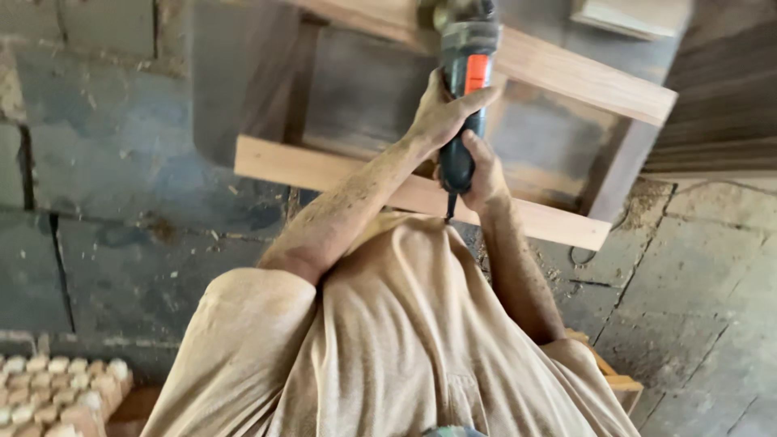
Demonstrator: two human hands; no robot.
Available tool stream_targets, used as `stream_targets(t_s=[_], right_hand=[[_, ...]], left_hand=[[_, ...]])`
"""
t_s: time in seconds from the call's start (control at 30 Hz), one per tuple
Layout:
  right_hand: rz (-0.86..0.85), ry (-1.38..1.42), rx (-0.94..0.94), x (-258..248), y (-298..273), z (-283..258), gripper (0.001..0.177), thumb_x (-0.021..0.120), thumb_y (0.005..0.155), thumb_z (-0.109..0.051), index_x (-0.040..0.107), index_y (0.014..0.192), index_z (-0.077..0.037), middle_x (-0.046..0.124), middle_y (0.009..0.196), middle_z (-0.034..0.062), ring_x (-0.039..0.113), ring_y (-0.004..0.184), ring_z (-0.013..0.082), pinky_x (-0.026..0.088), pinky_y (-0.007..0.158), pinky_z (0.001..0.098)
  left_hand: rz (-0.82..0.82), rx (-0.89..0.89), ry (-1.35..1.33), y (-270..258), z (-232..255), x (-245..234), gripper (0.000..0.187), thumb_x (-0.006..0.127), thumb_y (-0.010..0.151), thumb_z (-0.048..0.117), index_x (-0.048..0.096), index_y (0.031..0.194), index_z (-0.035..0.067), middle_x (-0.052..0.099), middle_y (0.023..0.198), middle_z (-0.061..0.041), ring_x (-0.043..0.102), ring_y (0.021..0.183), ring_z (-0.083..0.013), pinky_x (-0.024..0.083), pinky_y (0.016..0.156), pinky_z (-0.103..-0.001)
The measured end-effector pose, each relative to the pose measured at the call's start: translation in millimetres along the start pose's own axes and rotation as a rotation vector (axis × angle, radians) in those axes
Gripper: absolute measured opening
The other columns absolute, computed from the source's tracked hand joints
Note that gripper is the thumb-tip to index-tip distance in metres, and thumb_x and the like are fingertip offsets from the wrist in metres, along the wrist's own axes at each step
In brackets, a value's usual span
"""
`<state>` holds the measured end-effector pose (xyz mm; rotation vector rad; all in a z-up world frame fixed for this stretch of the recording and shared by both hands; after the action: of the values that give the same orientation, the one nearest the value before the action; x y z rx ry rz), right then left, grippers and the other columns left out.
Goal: The person uses an angle grinder with a sanding disc to smooth the surface of a wooden frame resting on a workbench. They move the tool back and forth along the frame's edges and flat surfaces, generating wood dust.
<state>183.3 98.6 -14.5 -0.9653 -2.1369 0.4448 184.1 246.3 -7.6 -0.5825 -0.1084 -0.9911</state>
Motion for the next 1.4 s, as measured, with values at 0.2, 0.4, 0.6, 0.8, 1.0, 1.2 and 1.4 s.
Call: stream_targets(t_s=[0.2,0.4,0.6,0.8,1.0,1.2,1.4], right_hand=[[0.038,-0.029,0.096,20,15,11,0.047,0.059,0.102,-0.046,0.059,0.116,-0.001,0.070,0.089,0.0169,0.070,0.066,0.0290,0.059,0.057,0.0383],[0.022,-0.084,0.141,56,27,12,0.044,0.059,0.104,-0.043,0.055,0.122,-0.003,0.068,0.091,0.0155,0.070,0.066,0.0297,0.060,0.055,0.0393],[-0.091,-0.214,0.114,97,46,16,0.043,0.062,0.101,-0.035,0.050,0.132,-0.007,0.066,0.090,0.0142,0.067,0.063,0.0238,0.057,0.051,0.0364],[-0.073,-0.221,0.106,99,46,11,0.042,0.064,0.100,-0.031,0.051,0.132,-0.007,0.065,0.088,0.0122,0.066,0.061,0.0218,0.056,0.049,0.0344],[-0.012,-0.167,0.137,46,21,-6,0.043,0.062,0.098,-0.034,0.051,0.130,-0.008,0.066,0.090,0.0123,0.067,0.059,0.0246,0.054,0.046,0.0345],[-0.002,-0.114,0.102,-2,-2,-17,0.042,0.061,0.102,-0.035,0.055,0.126,-0.001,0.068,0.092,0.0178,0.068,0.062,0.0262,0.055,0.049,0.0353],[0.090,-0.119,0.133,-43,-21,-25,0.040,0.060,0.100,-0.037,0.055,0.122,-0.004,0.069,0.091,0.0163,0.068,0.062,0.0261,0.056,0.049,0.0352]], left_hand=[[0.044,0.075,-0.066,-4,3,-35,0.093,0.089,0.073,0.043,0.043,0.137,-0.005,0.066,0.117,-0.015,0.068,0.105,-0.0213,0.060,0.089,-0.034],[0.122,0.102,-0.059,-7,13,-71,0.083,0.088,0.073,0.043,0.047,0.129,-0.003,0.067,0.111,-0.015,0.071,0.098,-0.0209,0.063,0.083,-0.035],[0.169,0.112,-0.106,-18,29,-118,0.080,0.087,0.077,0.040,0.044,0.129,-0.002,0.066,0.108,-0.015,0.071,0.091,-0.0225,0.065,0.076,-0.036],[0.165,0.100,-0.059,-23,44,-115,0.080,0.086,0.079,0.037,0.041,0.134,0.000,0.065,0.112,-0.015,0.070,0.095,-0.0214,0.064,0.079,-0.036],[0.102,0.059,-0.070,-16,23,-59,0.081,0.085,0.078,0.036,0.040,0.135,-0.001,0.064,0.114,-0.015,0.069,0.097,-0.0213,0.062,0.080,-0.035],[0.071,0.036,-0.079,-11,1,-5,0.082,0.086,0.079,0.033,0.039,0.136,-0.002,0.063,0.115,-0.015,0.067,0.099,-0.0187,0.061,0.081,-0.033],[0.011,-0.002,-0.148,-13,-16,36,0.082,0.086,0.078,0.028,0.035,0.136,0.000,0.061,0.112,-0.012,0.066,0.095,-0.0170,0.060,0.078,-0.033]])
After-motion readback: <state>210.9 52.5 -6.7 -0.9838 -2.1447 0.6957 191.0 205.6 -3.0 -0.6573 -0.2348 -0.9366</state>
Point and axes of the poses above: each hand's wrist, its own y-axis towards the middle knuckle, its own x-axis out of the palm, z = x × y, the point moved 3 cm from there along y, towards the middle knuckle
